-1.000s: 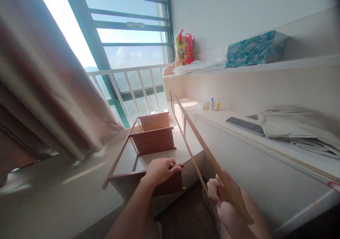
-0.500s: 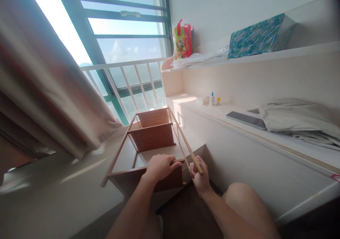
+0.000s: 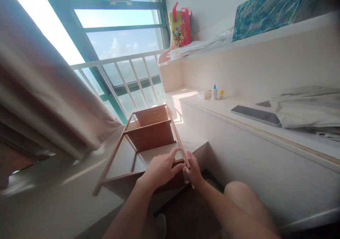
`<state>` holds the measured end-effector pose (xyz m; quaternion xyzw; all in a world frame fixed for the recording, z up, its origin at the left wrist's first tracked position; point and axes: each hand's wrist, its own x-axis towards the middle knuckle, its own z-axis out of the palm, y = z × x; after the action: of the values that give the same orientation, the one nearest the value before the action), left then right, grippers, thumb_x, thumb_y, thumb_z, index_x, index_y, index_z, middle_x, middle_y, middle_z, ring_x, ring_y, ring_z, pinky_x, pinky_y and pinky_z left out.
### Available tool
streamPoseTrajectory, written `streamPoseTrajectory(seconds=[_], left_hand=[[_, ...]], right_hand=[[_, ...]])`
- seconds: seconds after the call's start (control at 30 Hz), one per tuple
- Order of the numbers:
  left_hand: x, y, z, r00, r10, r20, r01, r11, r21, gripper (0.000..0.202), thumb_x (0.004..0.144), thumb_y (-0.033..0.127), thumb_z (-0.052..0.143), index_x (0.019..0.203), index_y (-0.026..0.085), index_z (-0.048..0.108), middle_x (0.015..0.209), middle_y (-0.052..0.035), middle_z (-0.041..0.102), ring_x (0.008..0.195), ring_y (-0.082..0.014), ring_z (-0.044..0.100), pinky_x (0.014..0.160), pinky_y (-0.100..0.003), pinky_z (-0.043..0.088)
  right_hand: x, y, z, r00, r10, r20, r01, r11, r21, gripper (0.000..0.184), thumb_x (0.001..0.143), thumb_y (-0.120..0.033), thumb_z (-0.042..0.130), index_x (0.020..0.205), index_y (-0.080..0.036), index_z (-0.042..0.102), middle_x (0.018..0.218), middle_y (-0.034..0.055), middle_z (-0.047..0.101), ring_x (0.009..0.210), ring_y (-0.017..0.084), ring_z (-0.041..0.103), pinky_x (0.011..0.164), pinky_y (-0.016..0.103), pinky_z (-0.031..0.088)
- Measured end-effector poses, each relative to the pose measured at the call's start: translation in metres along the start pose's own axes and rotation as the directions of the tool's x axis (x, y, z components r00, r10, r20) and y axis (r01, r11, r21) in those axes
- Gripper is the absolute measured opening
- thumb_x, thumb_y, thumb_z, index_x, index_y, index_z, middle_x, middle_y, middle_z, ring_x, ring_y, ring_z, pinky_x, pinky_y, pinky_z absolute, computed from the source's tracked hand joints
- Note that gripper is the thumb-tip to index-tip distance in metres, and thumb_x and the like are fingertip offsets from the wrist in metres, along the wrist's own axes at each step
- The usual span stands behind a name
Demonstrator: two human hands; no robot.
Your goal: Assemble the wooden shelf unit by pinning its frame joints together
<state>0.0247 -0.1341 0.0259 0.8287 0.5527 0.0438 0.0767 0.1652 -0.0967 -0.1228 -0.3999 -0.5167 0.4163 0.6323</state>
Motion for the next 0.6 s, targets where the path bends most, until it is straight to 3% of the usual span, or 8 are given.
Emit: streamPoseTrajectory(seconds=[0.1, 0.2, 0.37, 0.6], left_hand=[[0.007, 0.013, -0.001, 0.999, 0.039, 0.018, -0.037, 0.996, -0.087, 0.066, 0.094, 0.04, 0.049, 0.155, 0.036, 0.025, 0.108, -0.002, 0.074, 0.098, -0.0279, 0.07, 0.079, -0.032, 0.047], [0.014, 0.017, -0.001, 0.996, 0.051, 0.076, -0.045, 0.996, -0.076, 0.057, 0.093, 0.033, 0.047, 0.149, 0.039, 0.038, 0.112, -0.0012, 0.073, 0.101, -0.0269, 0.069, 0.082, -0.031, 0.047], [0.018, 0.014, 0.001, 0.988, 0.1, 0.115, -0.092, 0.993, -0.072, 0.048, 0.093, 0.027, 0.044, 0.138, 0.044, 0.049, 0.103, 0.0032, 0.074, 0.093, -0.0253, 0.07, 0.075, -0.03, 0.045], [0.02, 0.016, 0.001, 0.988, 0.037, 0.148, -0.023, 0.995, -0.096, 0.037, 0.096, 0.03, 0.04, 0.128, 0.037, 0.057, 0.096, 0.0016, 0.074, 0.084, -0.021, 0.068, 0.074, -0.027, 0.045]], right_hand=[[0.002, 0.002, 0.001, 0.996, 0.083, 0.014, -0.084, 0.992, 0.09, 0.035, 0.082, -0.056, 0.059, 0.075, -0.024, 0.05, 0.067, 0.0, 0.051, 0.064, 0.017, 0.048, 0.056, 0.031, 0.047], [0.001, 0.003, 0.005, 0.982, 0.169, 0.08, -0.181, 0.966, 0.186, 0.036, 0.093, -0.054, 0.042, 0.077, -0.022, 0.047, 0.063, -0.0025, 0.046, 0.058, 0.014, 0.045, 0.054, 0.028, 0.045], [-0.001, 0.007, 0.005, 0.961, 0.229, 0.158, -0.264, 0.928, 0.261, 0.032, 0.092, -0.052, 0.047, 0.082, -0.021, 0.048, 0.063, -0.0044, 0.045, 0.058, 0.012, 0.044, 0.052, 0.024, 0.041], [-0.002, 0.011, -0.002, 0.967, 0.158, 0.198, -0.193, 0.966, 0.174, 0.033, 0.099, -0.049, 0.04, 0.079, -0.023, 0.043, 0.058, -0.0058, 0.045, 0.053, 0.012, 0.043, 0.052, 0.025, 0.037]])
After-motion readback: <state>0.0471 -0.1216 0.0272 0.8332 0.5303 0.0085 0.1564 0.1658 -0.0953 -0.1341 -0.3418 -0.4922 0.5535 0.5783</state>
